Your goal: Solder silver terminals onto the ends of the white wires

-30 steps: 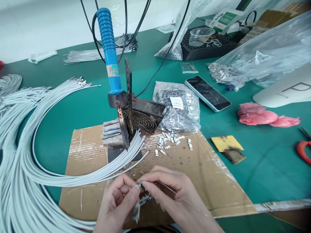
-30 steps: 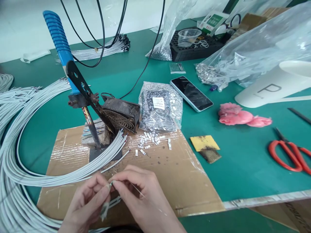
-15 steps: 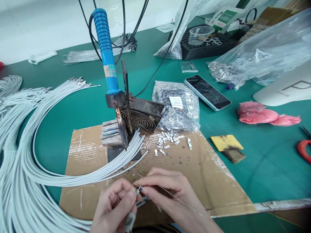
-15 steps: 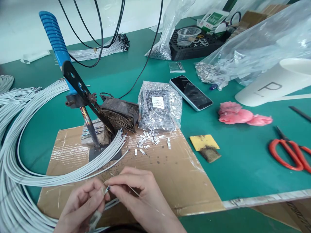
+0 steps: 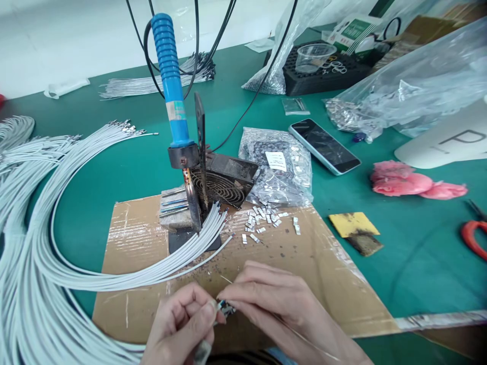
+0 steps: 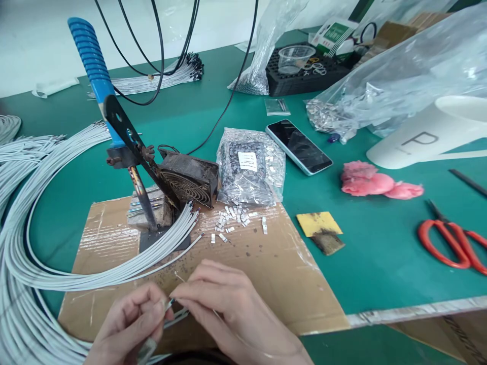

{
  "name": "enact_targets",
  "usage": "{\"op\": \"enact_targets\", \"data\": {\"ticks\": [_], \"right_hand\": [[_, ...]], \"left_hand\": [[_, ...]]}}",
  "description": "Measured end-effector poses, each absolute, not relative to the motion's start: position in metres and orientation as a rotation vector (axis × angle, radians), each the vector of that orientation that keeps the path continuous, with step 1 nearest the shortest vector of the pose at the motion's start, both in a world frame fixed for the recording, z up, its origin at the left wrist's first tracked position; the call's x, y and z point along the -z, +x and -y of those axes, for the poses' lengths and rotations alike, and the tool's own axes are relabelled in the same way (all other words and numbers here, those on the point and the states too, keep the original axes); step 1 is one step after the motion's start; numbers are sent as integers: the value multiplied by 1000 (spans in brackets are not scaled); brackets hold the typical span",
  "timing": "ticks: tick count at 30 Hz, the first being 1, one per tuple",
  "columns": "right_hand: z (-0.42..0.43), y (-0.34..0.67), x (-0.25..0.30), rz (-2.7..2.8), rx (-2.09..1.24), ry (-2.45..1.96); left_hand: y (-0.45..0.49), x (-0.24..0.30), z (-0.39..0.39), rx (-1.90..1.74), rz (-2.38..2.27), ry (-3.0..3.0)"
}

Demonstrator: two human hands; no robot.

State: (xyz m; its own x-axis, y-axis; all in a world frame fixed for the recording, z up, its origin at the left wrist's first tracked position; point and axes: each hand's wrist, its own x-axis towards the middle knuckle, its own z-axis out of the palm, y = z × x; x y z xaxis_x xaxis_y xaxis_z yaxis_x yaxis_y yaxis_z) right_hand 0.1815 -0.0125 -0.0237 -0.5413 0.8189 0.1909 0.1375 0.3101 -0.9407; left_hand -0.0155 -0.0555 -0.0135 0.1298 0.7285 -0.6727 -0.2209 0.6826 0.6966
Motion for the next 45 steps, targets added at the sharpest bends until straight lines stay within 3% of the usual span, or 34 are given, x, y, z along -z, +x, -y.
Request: {"op": "enact_targets", "data": {"ticks": [5, 9, 13, 18, 31, 36, 45], "right_hand": [[10, 193, 18, 2062, -1109, -818], [15, 198, 19, 1715, -1041, -1095], [23, 184, 24, 1268, -1393, -1245], [31, 164, 29, 1136, -1803, -1163], [35, 155, 31, 1087, -1668, -1169], [38, 151, 29, 840, -1777, -1223], [33, 162, 20, 1003, -1880, -1257]], "left_hand": [[-15, 14, 56, -678, -1288, 561], [-14, 13, 57, -730, -1302, 535], [-11, 10, 56, -794, -1323, 508], [-7, 8, 55, -847, -1275, 470], [-4, 21, 58, -969, -1243, 510], [-10, 25, 60, -930, -1276, 575], [-6, 16, 56, -833, -1484, 704]]}}
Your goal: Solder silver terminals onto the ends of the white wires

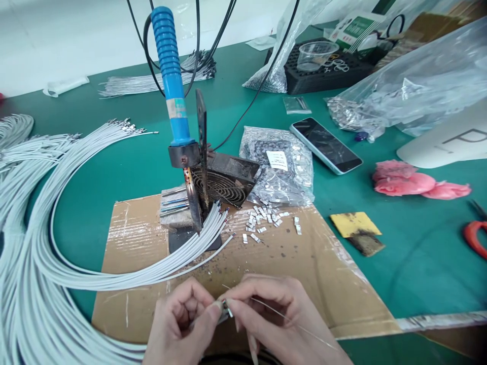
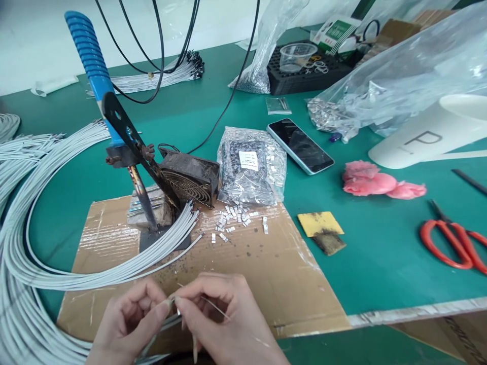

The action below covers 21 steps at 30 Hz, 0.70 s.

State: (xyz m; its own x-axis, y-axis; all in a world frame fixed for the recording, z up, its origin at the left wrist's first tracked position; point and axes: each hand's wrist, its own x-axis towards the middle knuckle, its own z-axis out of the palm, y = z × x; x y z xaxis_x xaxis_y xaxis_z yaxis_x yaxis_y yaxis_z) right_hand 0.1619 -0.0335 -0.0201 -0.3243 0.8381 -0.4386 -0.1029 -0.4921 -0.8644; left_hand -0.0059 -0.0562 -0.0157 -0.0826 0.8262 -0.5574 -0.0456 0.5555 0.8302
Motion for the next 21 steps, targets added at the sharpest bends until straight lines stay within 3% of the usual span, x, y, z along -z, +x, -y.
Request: {"op": "enact_targets", "data": {"ticks": [9, 14, 21], "right_hand": [[37, 144, 13, 708, -1802, -1354], [49, 120, 29, 514, -1684, -1253], [37, 150, 35, 1624, -980, -1092]], "left_hand": [[3, 28, 65, -877, -1755, 997], [14, 19, 58, -1016, -1716, 843], [9, 3, 43, -1093, -1484, 580]]}}
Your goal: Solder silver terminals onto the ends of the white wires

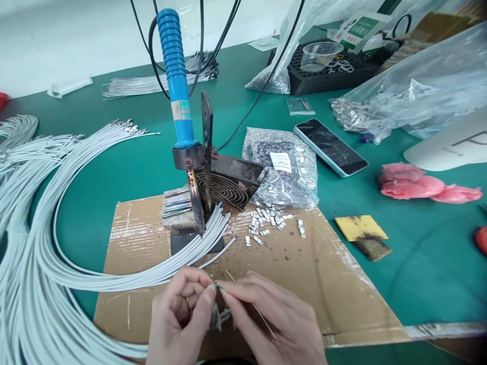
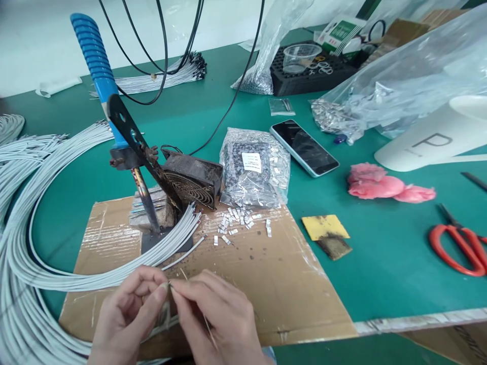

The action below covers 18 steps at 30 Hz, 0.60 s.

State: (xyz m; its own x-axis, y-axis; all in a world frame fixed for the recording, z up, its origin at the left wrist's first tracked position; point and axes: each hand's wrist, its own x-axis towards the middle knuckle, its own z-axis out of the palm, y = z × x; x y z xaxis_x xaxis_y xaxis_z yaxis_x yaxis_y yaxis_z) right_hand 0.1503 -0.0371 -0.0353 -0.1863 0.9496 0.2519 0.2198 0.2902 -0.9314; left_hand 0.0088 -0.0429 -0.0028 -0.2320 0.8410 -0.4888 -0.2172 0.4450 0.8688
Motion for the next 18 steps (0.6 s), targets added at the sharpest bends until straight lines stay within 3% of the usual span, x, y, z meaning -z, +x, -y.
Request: {"op": "enact_targets", "data": {"ticks": [4, 7, 18], "right_hand": [[24, 171, 30, 1966, -839, -928], [19, 175, 26, 1943, -950, -909], [28, 157, 22, 790, -1561, -1291]], "left_hand": [[5, 5, 42, -1061, -1470, 585], [6, 6, 43, -1067, -1484, 619], [9, 0, 43, -1097, -1590, 700]]}}
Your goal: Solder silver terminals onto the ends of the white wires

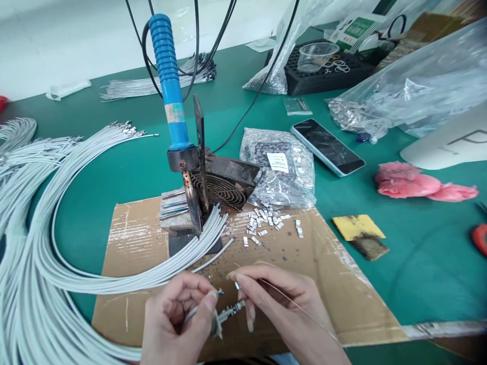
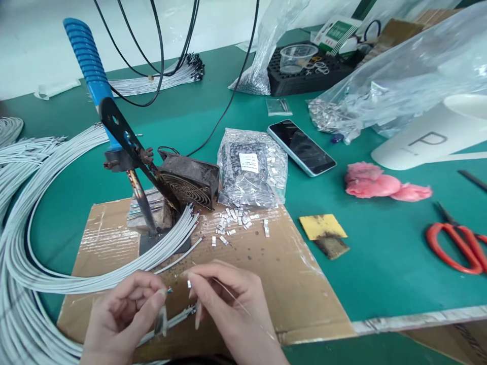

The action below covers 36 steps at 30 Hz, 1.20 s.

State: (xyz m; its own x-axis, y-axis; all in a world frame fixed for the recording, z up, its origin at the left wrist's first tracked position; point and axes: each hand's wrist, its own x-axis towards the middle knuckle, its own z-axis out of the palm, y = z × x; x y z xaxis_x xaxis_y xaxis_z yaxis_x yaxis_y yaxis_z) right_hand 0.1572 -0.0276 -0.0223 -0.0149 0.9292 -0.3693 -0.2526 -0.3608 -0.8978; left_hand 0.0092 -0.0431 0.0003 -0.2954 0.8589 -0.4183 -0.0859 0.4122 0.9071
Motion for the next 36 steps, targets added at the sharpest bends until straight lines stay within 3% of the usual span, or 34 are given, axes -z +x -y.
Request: {"op": "enact_targets", "data": {"ticks": [36], "right_hand": [[23, 157, 27, 1170, -1491, -1160]], "left_hand": [[8, 4, 46, -1171, -1535, 816]]}}
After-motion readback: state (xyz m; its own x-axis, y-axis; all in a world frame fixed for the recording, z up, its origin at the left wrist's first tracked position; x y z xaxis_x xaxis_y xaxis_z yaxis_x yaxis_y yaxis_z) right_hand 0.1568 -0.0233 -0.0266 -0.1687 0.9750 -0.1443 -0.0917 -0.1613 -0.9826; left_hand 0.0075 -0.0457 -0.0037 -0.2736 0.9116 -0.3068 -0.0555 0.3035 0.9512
